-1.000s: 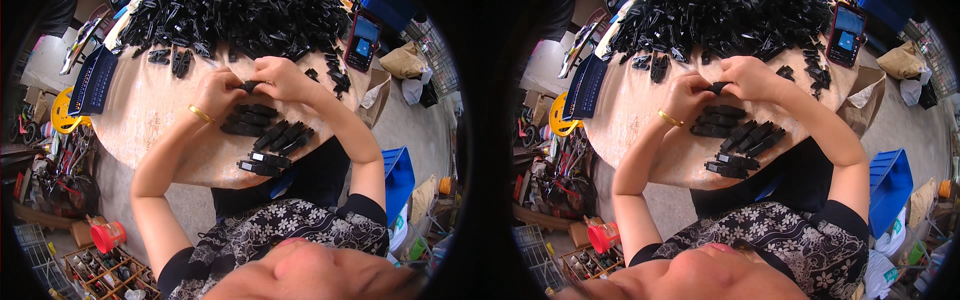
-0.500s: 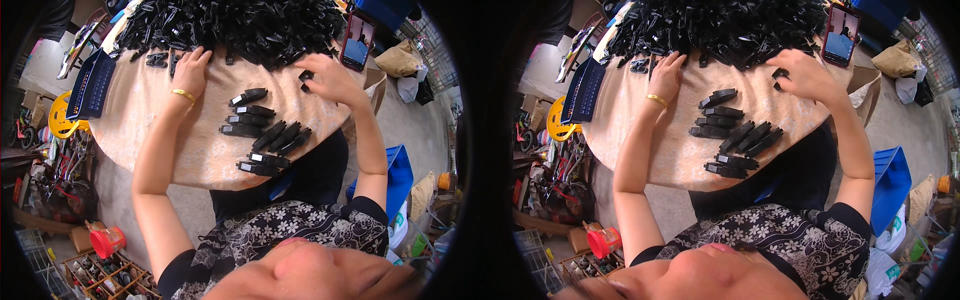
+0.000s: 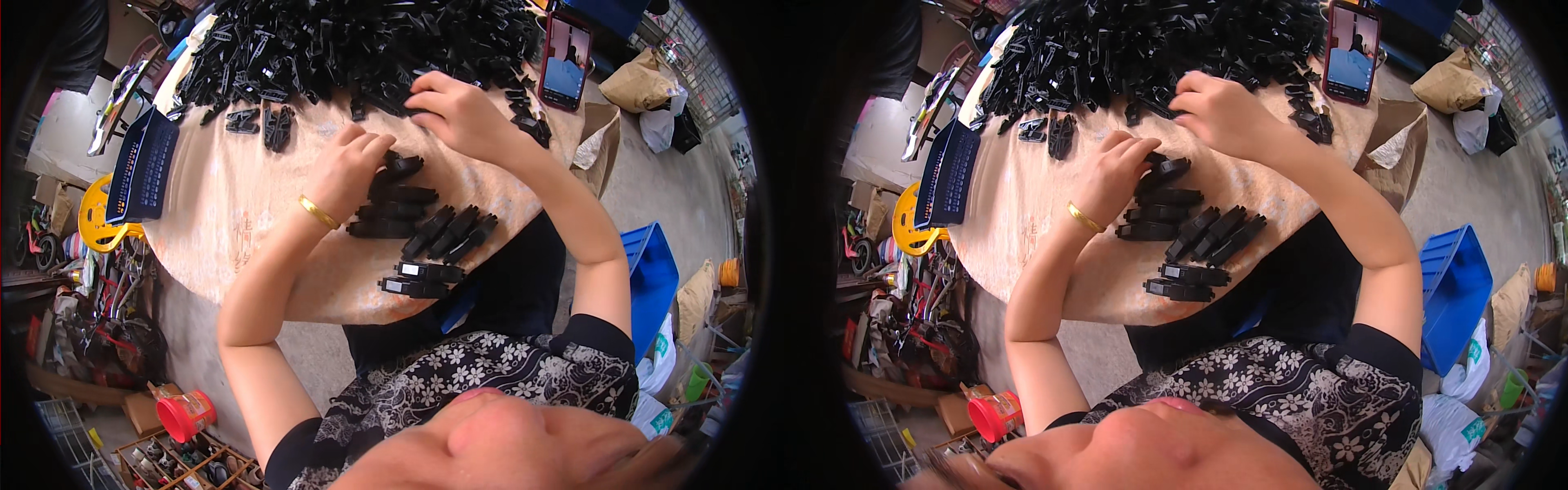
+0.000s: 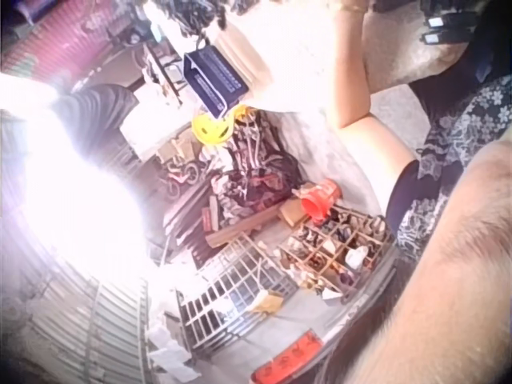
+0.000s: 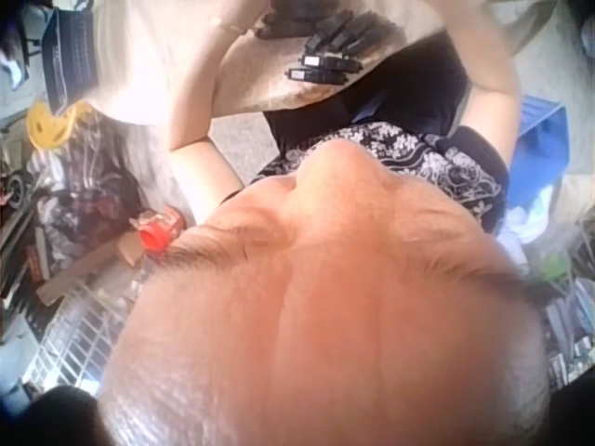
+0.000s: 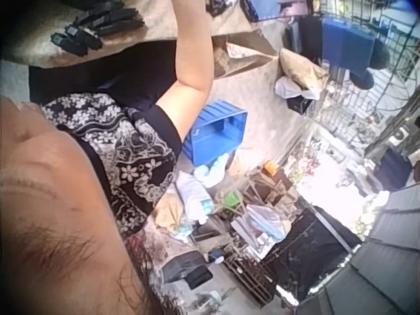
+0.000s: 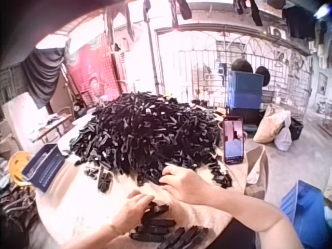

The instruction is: The person assembles plastic components by hand, attaching smaller plastic pieces onto plastic parts picked from a pile, and stacks the assembled items on the table.

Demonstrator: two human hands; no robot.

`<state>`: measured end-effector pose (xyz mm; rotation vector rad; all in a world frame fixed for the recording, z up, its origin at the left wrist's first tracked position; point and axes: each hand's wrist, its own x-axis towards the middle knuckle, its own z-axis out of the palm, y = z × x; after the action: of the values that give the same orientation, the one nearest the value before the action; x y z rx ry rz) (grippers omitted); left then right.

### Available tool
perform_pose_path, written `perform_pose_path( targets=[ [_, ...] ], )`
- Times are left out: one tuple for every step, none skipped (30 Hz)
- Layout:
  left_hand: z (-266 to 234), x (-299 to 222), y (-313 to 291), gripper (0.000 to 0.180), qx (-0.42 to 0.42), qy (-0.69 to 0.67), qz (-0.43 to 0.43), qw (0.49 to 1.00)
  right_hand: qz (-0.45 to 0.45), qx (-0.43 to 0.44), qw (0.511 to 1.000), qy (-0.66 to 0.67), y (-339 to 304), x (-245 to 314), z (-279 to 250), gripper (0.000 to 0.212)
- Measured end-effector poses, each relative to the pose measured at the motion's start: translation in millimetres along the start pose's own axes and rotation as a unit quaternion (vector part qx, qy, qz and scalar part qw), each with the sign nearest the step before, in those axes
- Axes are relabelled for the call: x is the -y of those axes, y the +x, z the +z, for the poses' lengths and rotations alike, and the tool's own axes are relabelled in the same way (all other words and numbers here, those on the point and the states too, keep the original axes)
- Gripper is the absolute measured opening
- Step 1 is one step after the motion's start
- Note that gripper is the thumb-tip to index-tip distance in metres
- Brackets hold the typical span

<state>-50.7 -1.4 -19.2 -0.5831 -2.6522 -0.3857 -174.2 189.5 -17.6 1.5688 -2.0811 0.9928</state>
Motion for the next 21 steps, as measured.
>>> perform_pose_path(
  targets=[
    [1, 4, -1, 0.027, -0.01, -0.029, 0.003, 1.0, -0.011, -0.007, 1.0, 0.027, 7, 2, 6, 0.017],
    [4, 8, -2, 0.027, -0.009, -0.029, 0.002, 1.0, -0.034, -0.009, 0.999, 0.022, 13, 3, 12, 0.015],
    [6, 13, -3, 0.029, -0.038, -0.049, -0.001, 0.998, -0.035, -0.008, 0.999, 0.023, 18, 6, 18, 0.015],
    [7, 17, -3, 0.031, -0.067, -0.068, -0.004, 0.995, -0.026, -0.002, 0.999, 0.039, 22, 8, 26, 0.015],
    [7, 21, -5, 0.031, -0.067, -0.067, -0.007, 0.995, -0.017, 0.004, 0.998, 0.056, 25, 10, 31, 0.015],
    [6, 24, -5, 0.031, -0.066, -0.046, -0.021, 0.997, -0.008, 0.006, 0.997, 0.073, 25, 13, 34, 0.017],
    [5, 25, -6, 0.032, -0.064, -0.025, -0.036, 0.997, -0.01, 0.008, 0.997, 0.075, 24, 15, 35, 0.017],
    [6, 23, -7, 0.028, -0.072, -0.028, -0.07, 0.995, -0.003, -0.001, 0.998, 0.066, 22, 15, 35, 0.018],
    [4, 22, -8, 0.028, -0.072, -0.027, -0.074, 0.994, 0.003, -0.01, 0.998, 0.059, 20, 16, 35, 0.02],
    [2, 22, -7, 0.025, -0.049, -0.046, -0.095, 0.993, -0.01, -0.04, 0.998, 0.039, 19, 17, 33, 0.024],
    [1, 22, -8, 0.022, -0.026, -0.065, -0.115, 0.991, -0.012, -0.038, 0.998, 0.042, 20, 17, 31, 0.024],
    [4, 19, -7, 0.019, -0.035, -0.08, -0.116, 0.989, 0.001, -0.058, 0.996, 0.068, 20, 18, 28, 0.025],
    [6, 15, -7, 0.019, -0.035, -0.08, -0.118, 0.989, 0.014, -0.078, 0.993, 0.093, 20, 19, 27, 0.027],
    [7, 11, -7, 0.019, -0.039, -0.077, -0.106, 0.991, 0.027, -0.066, 0.989, 0.126, 20, 21, 27, 0.03],
    [7, 9, -7, 0.019, -0.044, -0.075, -0.092, 0.992, 0.027, -0.066, 0.99, 0.126, 18, 24, 28, 0.03],
    [10, 10, -8, 0.018, -0.047, -0.07, -0.086, 0.993, 0.047, -0.046, 0.985, 0.157, 16, 26, 30, 0.03],
    [9, 9, -8, 0.018, -0.047, -0.07, -0.086, 0.993, 0.068, -0.026, 0.98, 0.188, 15, 27, 33, 0.031],
    [7, 4, -8, 0.019, -0.035, -0.066, -0.155, 0.985, 0.075, -0.024, 0.972, 0.223, 13, 24, 37, 0.028],
    [6, 1, -6, 0.019, -0.023, -0.061, -0.224, 0.972, 0.076, -0.027, 0.972, 0.22, 10, 21, 38, 0.028],
    [7, 3, -6, 0.019, -0.022, -0.063, -0.22, 0.973, 0.066, -0.002, 0.977, 0.201, 7, 19, 38, 0.026],
    [6, 8, -8, 0.02, -0.037, -0.021, -0.224, 0.974, 0.054, 0.023, 0.981, 0.185, 6, 17, 39, 0.024]
  ],
)
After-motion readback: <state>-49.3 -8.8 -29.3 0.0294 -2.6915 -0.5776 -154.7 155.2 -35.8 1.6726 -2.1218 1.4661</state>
